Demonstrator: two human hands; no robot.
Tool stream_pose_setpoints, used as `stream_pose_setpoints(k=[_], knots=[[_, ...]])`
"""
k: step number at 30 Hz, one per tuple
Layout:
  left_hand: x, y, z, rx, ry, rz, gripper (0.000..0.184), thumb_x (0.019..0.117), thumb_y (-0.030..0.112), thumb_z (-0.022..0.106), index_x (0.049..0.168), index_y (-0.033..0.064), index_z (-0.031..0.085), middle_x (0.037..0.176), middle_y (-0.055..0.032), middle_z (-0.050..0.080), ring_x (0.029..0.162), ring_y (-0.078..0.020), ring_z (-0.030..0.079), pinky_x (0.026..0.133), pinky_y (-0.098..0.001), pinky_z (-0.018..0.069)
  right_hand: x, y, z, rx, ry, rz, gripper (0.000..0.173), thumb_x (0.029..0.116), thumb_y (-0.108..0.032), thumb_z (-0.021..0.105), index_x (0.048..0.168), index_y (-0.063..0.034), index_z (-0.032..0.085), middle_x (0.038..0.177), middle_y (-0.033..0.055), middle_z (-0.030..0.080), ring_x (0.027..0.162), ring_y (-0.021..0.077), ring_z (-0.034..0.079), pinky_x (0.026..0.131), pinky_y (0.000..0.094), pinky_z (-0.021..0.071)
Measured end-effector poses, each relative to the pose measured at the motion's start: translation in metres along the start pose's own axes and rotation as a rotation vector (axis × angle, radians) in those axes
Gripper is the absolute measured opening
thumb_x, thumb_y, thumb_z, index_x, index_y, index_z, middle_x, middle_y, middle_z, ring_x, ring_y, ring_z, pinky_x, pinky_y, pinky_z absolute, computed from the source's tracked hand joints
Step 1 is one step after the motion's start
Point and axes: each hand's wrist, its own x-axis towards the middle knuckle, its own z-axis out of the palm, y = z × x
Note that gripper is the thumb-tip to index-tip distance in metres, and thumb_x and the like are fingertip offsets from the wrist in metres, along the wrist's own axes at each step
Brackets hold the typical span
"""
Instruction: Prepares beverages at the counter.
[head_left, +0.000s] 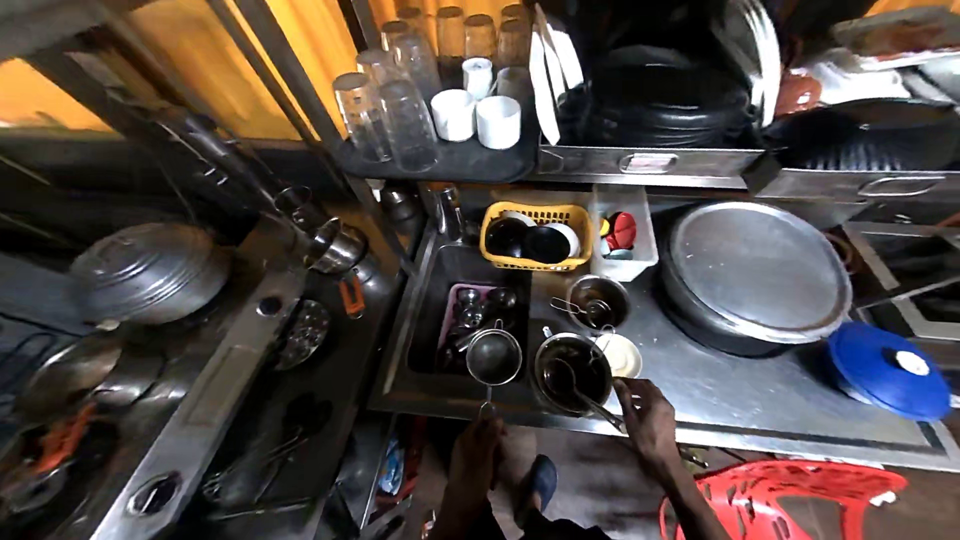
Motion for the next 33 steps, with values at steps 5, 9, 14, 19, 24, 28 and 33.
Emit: stream_pose_setpoints(k=[5, 9, 14, 19, 24, 28, 33], knots=[[0.003, 0.001, 0.012, 0.092, -0.088, -0.048, 0.033, 0.1072, 0.031, 0.052, 0.114, 0.0014, 0.065, 0.07, -0.0054, 0.063, 0.05, -0.0145, 0.056, 0.045, -0.0292, 0.0493, -0.003, -0.004, 0.004, -0.172, -0.199, 0.112, 0.032, 0.1, -0.039, 0.059, 0.113, -0.0152, 0.077, 0.112, 0.0062, 0.074, 0.111, 0.0246, 0.067, 0.1, 0.0475, 0.0536], [0.006, 0.0, 0.041, 0.16, -0.178, -0.101, 0.034, 0.1065, 0.033, 0.054, 0.121, 0.0035, 0.064, 0.077, -0.0056, 0.066, 0.056, -0.0153, 0.06, 0.05, -0.0308, 0.0535, -0.015, -0.002, 0.012, -0.097, -0.195, 0.205, 0.038, 0.1023, -0.041, 0.057, 0.118, -0.0106, 0.075, 0.109, 0.0091, 0.074, 0.104, 0.0237, 0.07, 0.097, 0.0471, 0.0554], [0.019, -0.034, 0.092, 0.015, -0.228, -0.011, 0.043, 0.1067, 0.032, 0.054, 0.136, 0.0012, 0.054, 0.079, -0.0078, 0.065, 0.054, -0.0168, 0.06, 0.05, -0.0332, 0.0552, -0.029, 0.011, 0.014, -0.047, -0.043, 0.136, 0.037, 0.1021, -0.041, 0.057, 0.119, -0.0121, 0.074, 0.112, 0.007, 0.074, 0.108, 0.0228, 0.069, 0.099, 0.046, 0.0547], [0.019, -0.048, 0.113, -0.095, -0.243, 0.041, 0.033, 0.1059, 0.03, 0.055, 0.121, 0.0013, 0.058, 0.069, -0.007, 0.059, 0.047, -0.017, 0.055, 0.044, -0.0322, 0.0521, -0.034, -0.003, 0.004, -0.091, 0.093, -0.024, 0.031, 0.0999, -0.037, 0.059, 0.108, -0.0134, 0.078, 0.106, 0.0042, 0.074, 0.104, 0.0236, 0.067, 0.095, 0.0451, 0.0539], [0.012, -0.055, 0.119, -0.182, -0.275, 0.073, 0.025, 0.106, 0.021, 0.052, 0.119, 0.0001, 0.056, 0.073, -0.0065, 0.06, 0.049, -0.0152, 0.055, 0.044, -0.0303, 0.0519, -0.041, -0.021, 0.002, 0.297, -0.346, 0.197, 0.039, 0.1019, -0.046, 0.057, 0.105, -0.0128, 0.076, 0.093, -0.0003, 0.076, 0.084, 0.0125, 0.072, 0.078, 0.037, 0.0613], [-0.003, -0.047, 0.117, -0.111, -0.354, 0.066, 0.037, 0.1028, 0.017, 0.053, 0.136, 0.001, 0.049, 0.084, -0.0086, 0.065, 0.058, -0.0166, 0.061, 0.052, -0.0329, 0.0557, -0.045, -0.031, 0.02, 0.361, -0.485, 0.11, 0.032, 0.0981, -0.041, 0.066, 0.106, -0.011, 0.075, 0.09, 0.0015, 0.075, 0.081, 0.0133, 0.071, 0.077, 0.0376, 0.0618], [-0.002, -0.038, 0.102, 0.259, -0.588, -0.002, 0.054, 0.1023, 0.038, 0.06, 0.145, 0.0093, 0.047, 0.116, -0.0137, 0.069, 0.075, -0.0242, 0.072, 0.066, -0.0423, 0.062, -0.029, -0.036, 0.017, -0.118, -0.488, 0.17, 0.031, 0.0994, -0.033, 0.061, 0.117, -0.0104, 0.073, 0.095, 0.0095, 0.075, 0.085, 0.0256, 0.073, 0.082, 0.0522, 0.0592]])
